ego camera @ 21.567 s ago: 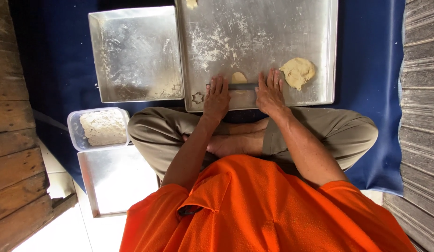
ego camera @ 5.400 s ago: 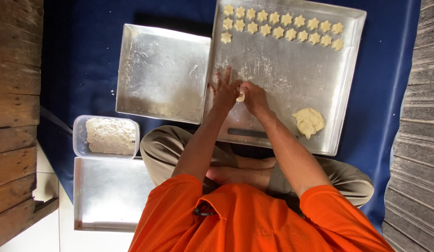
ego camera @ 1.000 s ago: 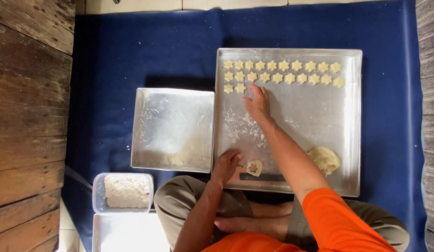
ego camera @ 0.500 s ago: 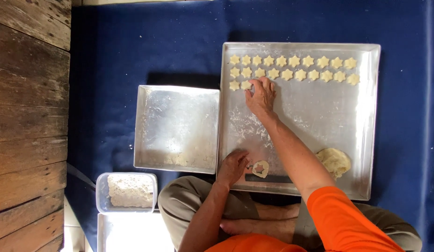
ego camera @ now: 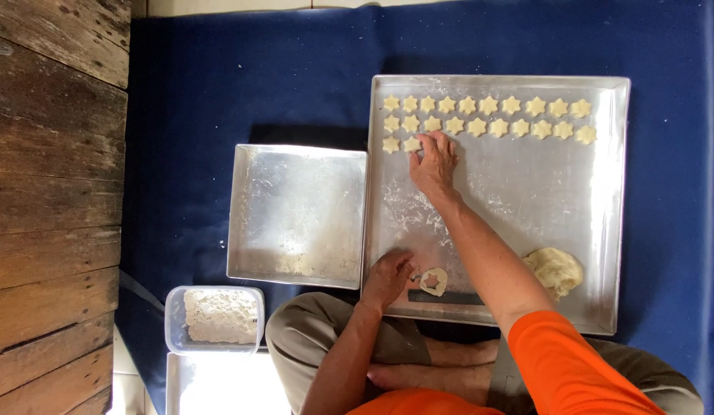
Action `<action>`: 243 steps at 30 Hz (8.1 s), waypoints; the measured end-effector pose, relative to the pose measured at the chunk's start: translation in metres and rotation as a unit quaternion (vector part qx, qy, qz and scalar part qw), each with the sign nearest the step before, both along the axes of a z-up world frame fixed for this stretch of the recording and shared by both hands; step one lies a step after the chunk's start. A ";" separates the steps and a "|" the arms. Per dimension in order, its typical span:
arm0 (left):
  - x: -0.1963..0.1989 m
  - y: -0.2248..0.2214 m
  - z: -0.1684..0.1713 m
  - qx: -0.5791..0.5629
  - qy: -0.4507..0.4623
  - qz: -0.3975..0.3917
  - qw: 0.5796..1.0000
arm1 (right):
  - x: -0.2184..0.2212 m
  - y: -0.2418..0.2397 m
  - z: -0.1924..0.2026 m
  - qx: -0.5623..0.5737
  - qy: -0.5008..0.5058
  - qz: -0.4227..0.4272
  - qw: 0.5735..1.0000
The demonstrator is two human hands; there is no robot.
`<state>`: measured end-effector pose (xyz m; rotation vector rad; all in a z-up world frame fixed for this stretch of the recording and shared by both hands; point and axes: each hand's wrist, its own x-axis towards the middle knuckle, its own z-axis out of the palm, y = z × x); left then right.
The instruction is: Molding dough into star-shaped cookies using a hand mold and placing them on a baking tray
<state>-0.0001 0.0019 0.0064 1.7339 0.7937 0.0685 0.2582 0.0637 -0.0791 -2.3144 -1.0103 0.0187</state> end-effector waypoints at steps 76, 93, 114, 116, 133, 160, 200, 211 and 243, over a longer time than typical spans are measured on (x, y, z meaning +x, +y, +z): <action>-0.002 -0.112 -0.056 -0.071 -0.125 0.059 0.988 | -0.102 -0.329 0.102 0.054 0.109 0.067 0.990; -0.002 -0.113 -0.043 0.030 -0.133 -0.049 0.989 | -0.028 -0.387 0.042 -0.091 0.165 -0.219 0.957; 0.031 -0.133 -0.037 0.124 -0.087 -0.207 0.967 | 0.035 -0.407 -0.040 -0.097 0.271 -0.346 0.893; 0.033 -0.134 -0.072 0.190 -0.012 -0.251 0.949 | 0.025 -0.404 -0.027 -0.117 0.283 -0.340 0.889; 0.080 -0.159 -0.051 0.171 -0.034 -0.234 0.957 | -0.011 -0.400 0.032 -0.086 0.244 -0.325 0.909; 0.148 -0.200 -0.074 0.056 -0.134 -0.233 0.961 | -0.075 -0.423 0.144 0.133 0.442 -0.159 0.873; 0.042 -0.136 0.031 -0.365 -0.374 0.283 0.804 | -0.139 -0.292 0.169 0.352 0.398 -0.043 0.846; 0.033 -0.143 0.012 -0.403 -0.350 0.278 0.799 | -0.147 -0.299 0.164 0.291 0.352 -0.011 0.890; 0.025 -0.150 0.033 -0.331 -0.319 0.267 0.847 | -0.151 -0.310 0.170 0.219 0.193 0.007 0.957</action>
